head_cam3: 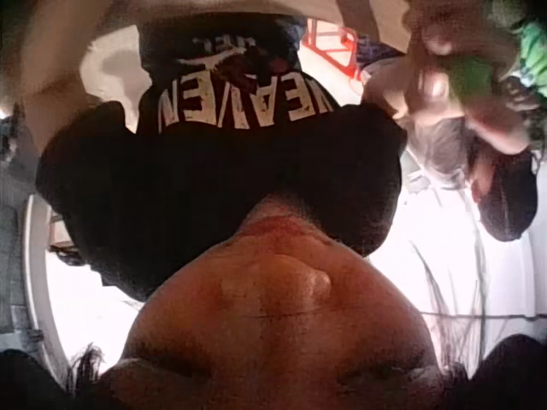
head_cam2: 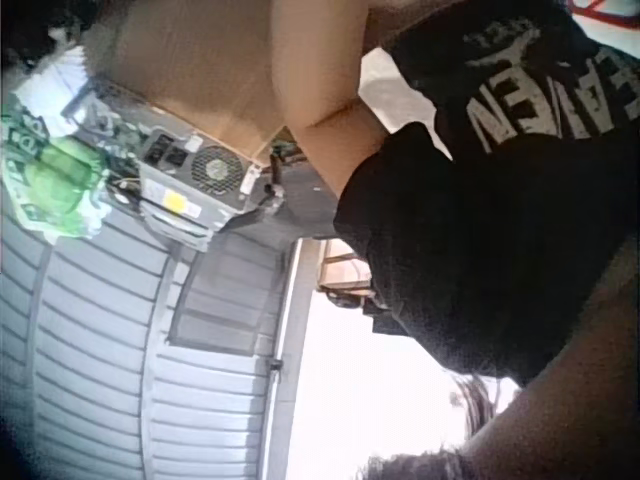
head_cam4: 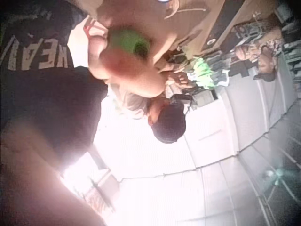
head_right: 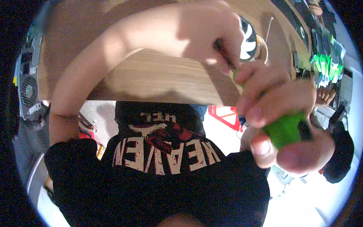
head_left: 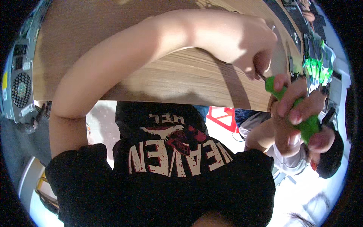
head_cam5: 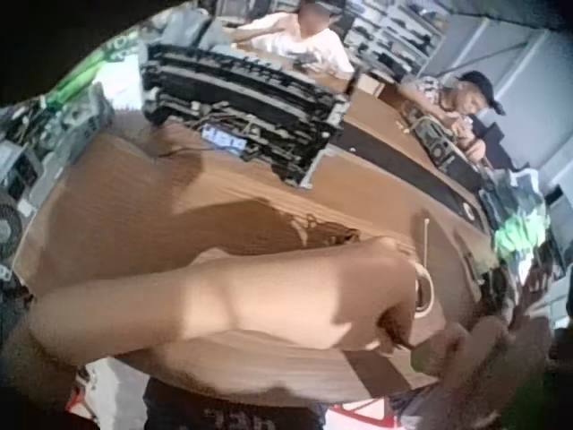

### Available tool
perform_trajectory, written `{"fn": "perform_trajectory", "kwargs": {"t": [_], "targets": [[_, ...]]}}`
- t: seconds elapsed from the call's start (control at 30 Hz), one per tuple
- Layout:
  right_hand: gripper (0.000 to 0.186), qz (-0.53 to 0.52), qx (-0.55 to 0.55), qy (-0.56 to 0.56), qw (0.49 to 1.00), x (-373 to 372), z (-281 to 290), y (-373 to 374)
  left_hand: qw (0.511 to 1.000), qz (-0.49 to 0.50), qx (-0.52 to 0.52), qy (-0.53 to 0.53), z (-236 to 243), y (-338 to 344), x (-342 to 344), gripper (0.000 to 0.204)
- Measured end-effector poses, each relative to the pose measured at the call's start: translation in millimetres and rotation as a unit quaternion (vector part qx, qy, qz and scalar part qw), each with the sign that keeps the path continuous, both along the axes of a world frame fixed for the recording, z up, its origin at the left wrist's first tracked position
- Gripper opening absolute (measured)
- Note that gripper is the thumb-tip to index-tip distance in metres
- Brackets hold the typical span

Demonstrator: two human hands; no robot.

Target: The person unscrews a screw from the frame of a computer fan using a screwdriver, removes the screw by hand, and then uses the screwdriver to work on a different screw on the fan frame.

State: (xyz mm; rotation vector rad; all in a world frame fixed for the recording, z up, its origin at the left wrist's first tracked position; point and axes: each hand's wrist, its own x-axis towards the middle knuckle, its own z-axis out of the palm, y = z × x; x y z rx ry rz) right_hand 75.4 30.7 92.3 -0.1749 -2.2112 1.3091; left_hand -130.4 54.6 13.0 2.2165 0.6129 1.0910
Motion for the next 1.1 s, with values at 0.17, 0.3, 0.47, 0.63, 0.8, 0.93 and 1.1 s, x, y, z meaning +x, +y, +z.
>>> {"fn": "perform_trajectory", "kwargs": {"t": [0.17, 0.3, 0.47, 0.63, 0.8, 0.93, 1.1], "targets": [[0.024, 0.05, -0.017, 0.014, 0.999, 1.7, -3.7, -2.2, 1.0, -0.004, 0.0, -0.003, -4.7, 7.3, 8.6, 0.022], [0.042, 0.014, -0.052, 0.09, 0.995, 2.0, -2.8, 12.3, 0.999, 0.015, -0.02, -0.04, -7.2, 9.1, 8.5, 0.017], [0.034, -0.016, -0.092, 0.11, 0.99, 4.8, 2.2, 35.8, 0.995, 0.021, -0.03, -0.094, -14.4, 9.3, 0.4, 0.015], [0.032, -0.084, -0.134, 0.185, 0.97, -16.8, -0.1, 53.5, 0.995, 0.025, -0.002, -0.098, -16.3, 13.4, -0.8, 0.015], [0.035, -0.142, -0.169, 0.185, 0.958, -24.2, 4.2, 51.9, 0.993, 0.03, 0.031, -0.109, -21.3, 18.7, 4.0, 0.015], [0.039, -0.288, 0.024, 0.136, 0.948, -0.6, 21.4, 47.6, 0.991, 0.031, 0.06, -0.114, -28.1, 25.9, 10.1, 0.016], [0.052, -0.448, 0.324, 0.013, 0.833, 21.4, 33.4, 50.9, 0.99, 0.032, 0.105, -0.085, -24.4, 29.6, 15.5, 0.02]]}}
